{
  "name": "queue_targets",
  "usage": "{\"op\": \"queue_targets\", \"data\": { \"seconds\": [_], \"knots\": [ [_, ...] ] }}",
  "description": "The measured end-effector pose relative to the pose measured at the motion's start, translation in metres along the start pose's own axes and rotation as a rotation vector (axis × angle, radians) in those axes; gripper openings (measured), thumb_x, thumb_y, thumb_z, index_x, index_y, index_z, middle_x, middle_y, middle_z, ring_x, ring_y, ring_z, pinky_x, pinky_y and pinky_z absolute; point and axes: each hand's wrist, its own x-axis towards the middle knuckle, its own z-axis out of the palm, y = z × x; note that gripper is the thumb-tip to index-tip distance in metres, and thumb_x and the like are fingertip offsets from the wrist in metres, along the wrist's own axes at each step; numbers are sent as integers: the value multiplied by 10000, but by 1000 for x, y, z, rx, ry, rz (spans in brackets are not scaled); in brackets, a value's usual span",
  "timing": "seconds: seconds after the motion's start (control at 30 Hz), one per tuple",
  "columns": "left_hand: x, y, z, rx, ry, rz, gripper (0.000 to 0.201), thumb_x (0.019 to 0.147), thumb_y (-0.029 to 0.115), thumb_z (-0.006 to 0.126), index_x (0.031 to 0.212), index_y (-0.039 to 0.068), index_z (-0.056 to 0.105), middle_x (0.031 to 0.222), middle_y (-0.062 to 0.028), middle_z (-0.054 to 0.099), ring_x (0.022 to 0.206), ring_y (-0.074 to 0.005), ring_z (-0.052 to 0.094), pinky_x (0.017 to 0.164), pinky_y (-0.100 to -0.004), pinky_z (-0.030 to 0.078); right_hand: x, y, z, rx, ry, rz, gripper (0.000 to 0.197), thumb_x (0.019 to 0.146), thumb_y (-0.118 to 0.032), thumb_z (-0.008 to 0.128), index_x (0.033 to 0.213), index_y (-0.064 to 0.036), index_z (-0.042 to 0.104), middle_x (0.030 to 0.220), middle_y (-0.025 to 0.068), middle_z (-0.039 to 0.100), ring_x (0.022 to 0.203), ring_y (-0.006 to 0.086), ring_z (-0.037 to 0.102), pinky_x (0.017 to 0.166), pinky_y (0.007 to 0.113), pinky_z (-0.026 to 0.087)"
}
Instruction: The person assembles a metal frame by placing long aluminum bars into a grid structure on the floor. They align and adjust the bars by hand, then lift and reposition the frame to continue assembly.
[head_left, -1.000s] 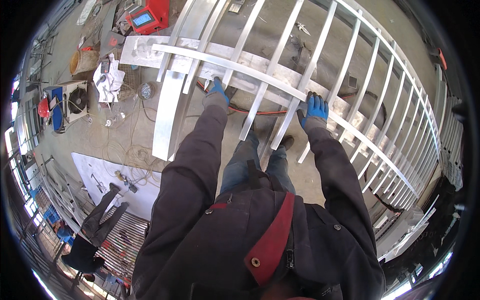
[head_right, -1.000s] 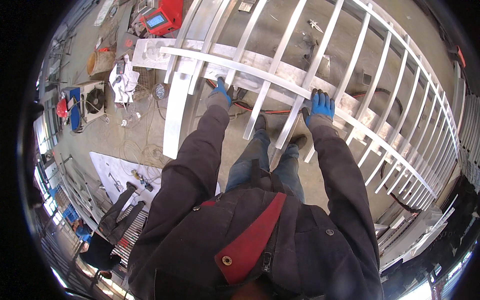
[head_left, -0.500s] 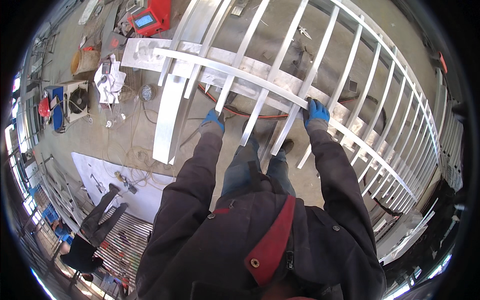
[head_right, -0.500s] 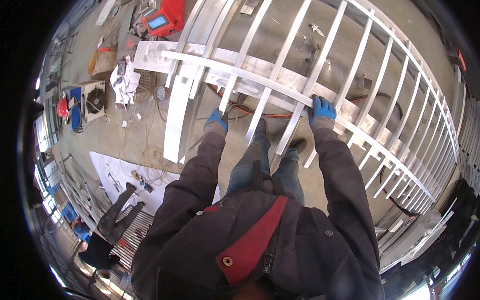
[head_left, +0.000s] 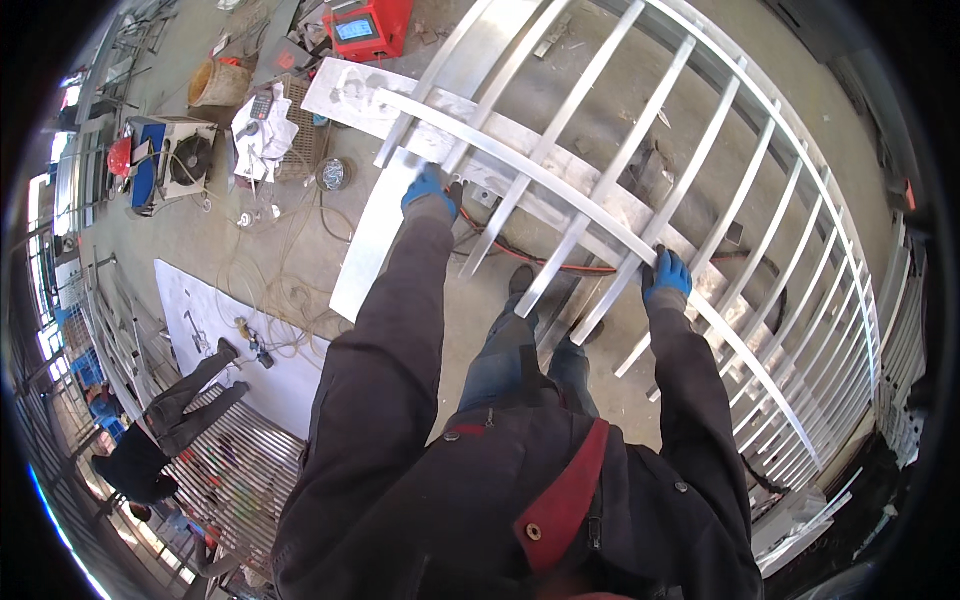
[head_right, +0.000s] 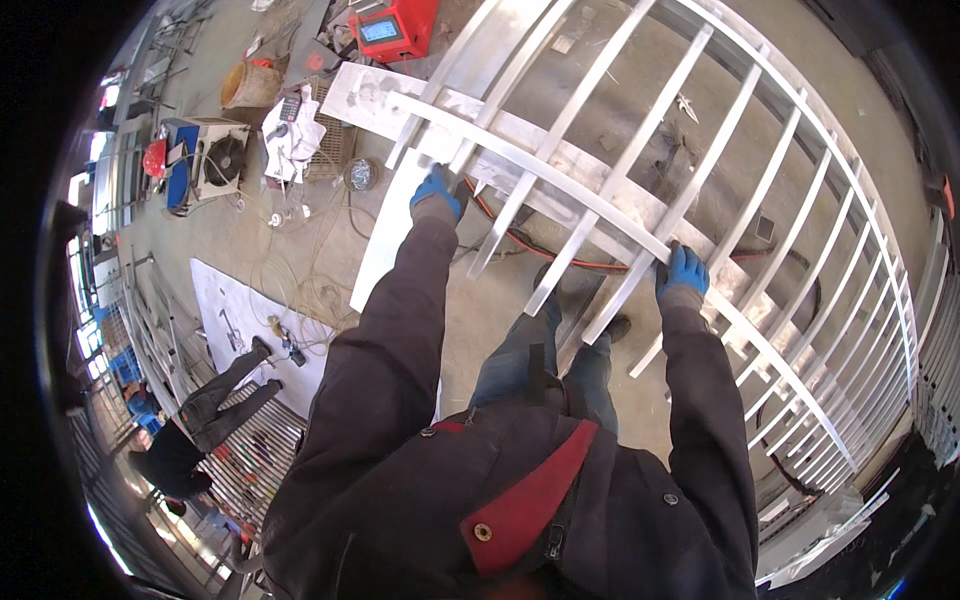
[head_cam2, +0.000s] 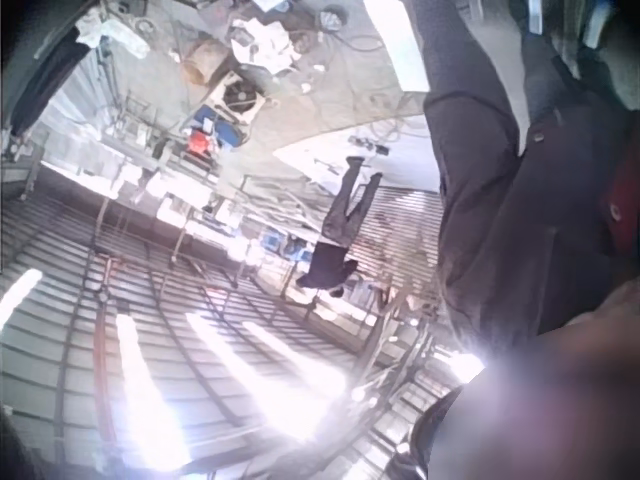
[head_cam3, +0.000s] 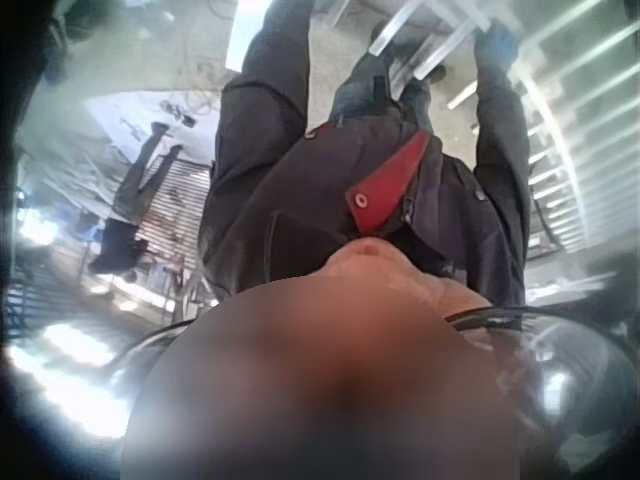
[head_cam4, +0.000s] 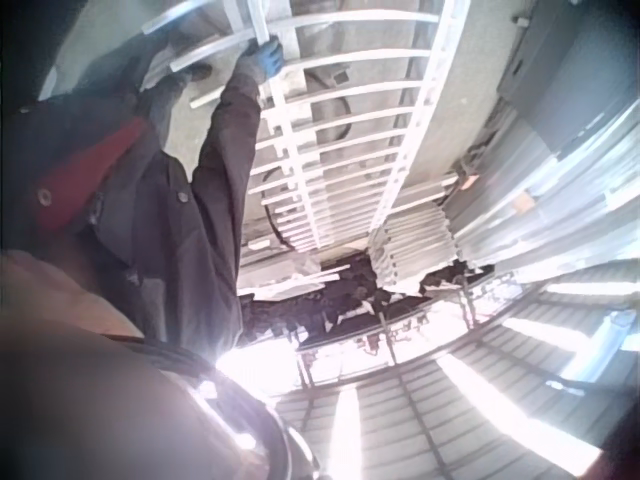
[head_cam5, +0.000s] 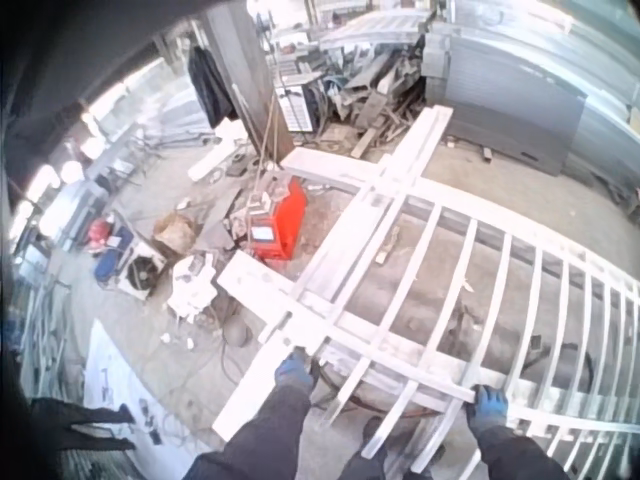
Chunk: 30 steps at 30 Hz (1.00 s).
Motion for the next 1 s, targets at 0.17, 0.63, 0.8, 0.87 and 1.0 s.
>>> {"op": "queue_targets", "data": {
  "seconds": [0.17,0.63,0.8,0.87,1.0],
  "knots": [
    [10,-11,2,78,-134,-52,428,965,337,655,1330,129,573,1218,-193,714,1104,-376,700,920,-487,551,1,8,0,42,-45,-8,525,902,-308,729,1388,-161,595,1300,142,631,1159,390,615,970,513,505],
    [-56,-100,29,-41,-121,-104,499,976,430,631,1365,120,583,1147,-204,733,1082,-410,697,928,-483,540,8,17,-7,140,-143,-8,447,890,-288,753,1308,-157,660,1183,147,684,1064,386,657,903,488,543],
    [-55,-119,36,-103,-170,-116,542,942,283,694,1436,107,558,1212,-233,710,1126,-398,691,998,-455,521,10,15,-6,144,-158,19,437,893,-286,745,1302,-160,656,1178,152,675,1068,387,653,901,492,543],
    [-46,-124,30,-344,-56,-29,561,925,261,710,1425,59,557,1264,-242,686,1189,-368,664,1033,-433,499,10,13,-8,167,-160,0,416,878,-270,753,1267,-154,664,1171,156,671,1060,391,654,899,496,545],
    [33,-139,-1,-689,246,-17,648,898,359,725,1426,29,543,1319,-240,652,1274,-363,600,1074,-417,464,12,13,-10,13,-271,68,394,867,-263,756,1237,-159,667,1170,157,671,1053,389,655,901,497,545]
  ]
}}
